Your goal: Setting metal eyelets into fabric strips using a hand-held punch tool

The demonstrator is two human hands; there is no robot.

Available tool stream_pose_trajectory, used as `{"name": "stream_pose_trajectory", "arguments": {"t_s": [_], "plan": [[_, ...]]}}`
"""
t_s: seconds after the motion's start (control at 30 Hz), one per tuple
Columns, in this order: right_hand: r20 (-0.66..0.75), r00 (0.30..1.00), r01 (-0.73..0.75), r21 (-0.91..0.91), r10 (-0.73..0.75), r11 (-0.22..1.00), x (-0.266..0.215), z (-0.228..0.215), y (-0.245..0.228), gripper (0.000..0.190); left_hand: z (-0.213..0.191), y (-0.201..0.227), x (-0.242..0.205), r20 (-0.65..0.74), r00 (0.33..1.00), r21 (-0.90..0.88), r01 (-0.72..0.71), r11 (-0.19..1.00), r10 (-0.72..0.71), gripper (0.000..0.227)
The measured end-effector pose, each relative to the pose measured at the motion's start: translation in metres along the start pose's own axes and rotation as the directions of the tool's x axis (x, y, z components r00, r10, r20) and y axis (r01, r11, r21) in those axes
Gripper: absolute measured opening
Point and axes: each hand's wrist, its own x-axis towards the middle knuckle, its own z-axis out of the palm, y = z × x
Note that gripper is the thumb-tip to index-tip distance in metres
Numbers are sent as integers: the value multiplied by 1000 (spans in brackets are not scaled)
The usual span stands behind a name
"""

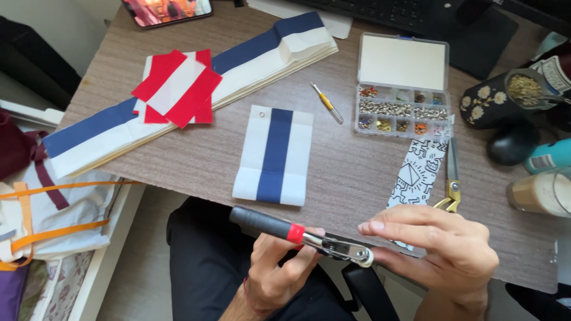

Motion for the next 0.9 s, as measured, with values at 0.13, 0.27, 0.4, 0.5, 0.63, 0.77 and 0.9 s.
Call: {"name": "stream_pose_trajectory", "arguments": {"t_s": [0.13, 0.27, 0.4, 0.5, 0.63, 0.77, 0.9], "plan": [[54, 998, 20, 147, -28, 989, -12, 12, 6, 47, -12, 2, 1, -54, 998, -32, 31, 999, -33, 26], [112, 951, -304, 521, 289, 798, -20, 44, -9, 58, -32, 8, 3, -24, 994, 13, 106, 994, -106, 13], [270, 800, -512, 774, 536, 374, -30, 80, -25, 33, -49, 9, -3, -12, 990, 121, 144, 982, -144, 16], [286, 777, -441, 883, 561, 160, -27, 104, -30, 26, -54, 6, -1, -61, 997, 167, 47, 985, -37, 13], [372, 752, -460, 888, 544, 28, -28, 121, -31, 18, -68, 5, -11, -21, 999, 213, 38, 976, -34, 8], [286, 743, -447, 885, 605, 131, -21, 134, -31, 18, -64, 2, -52, -142, 986, 193, 112, 975, -86, 35], [137, 809, -399, 842, 572, 363, -10, 146, -34, 12, -63, 11, -57, -220, 951, 245, 270, 931, -218, 42]]}}
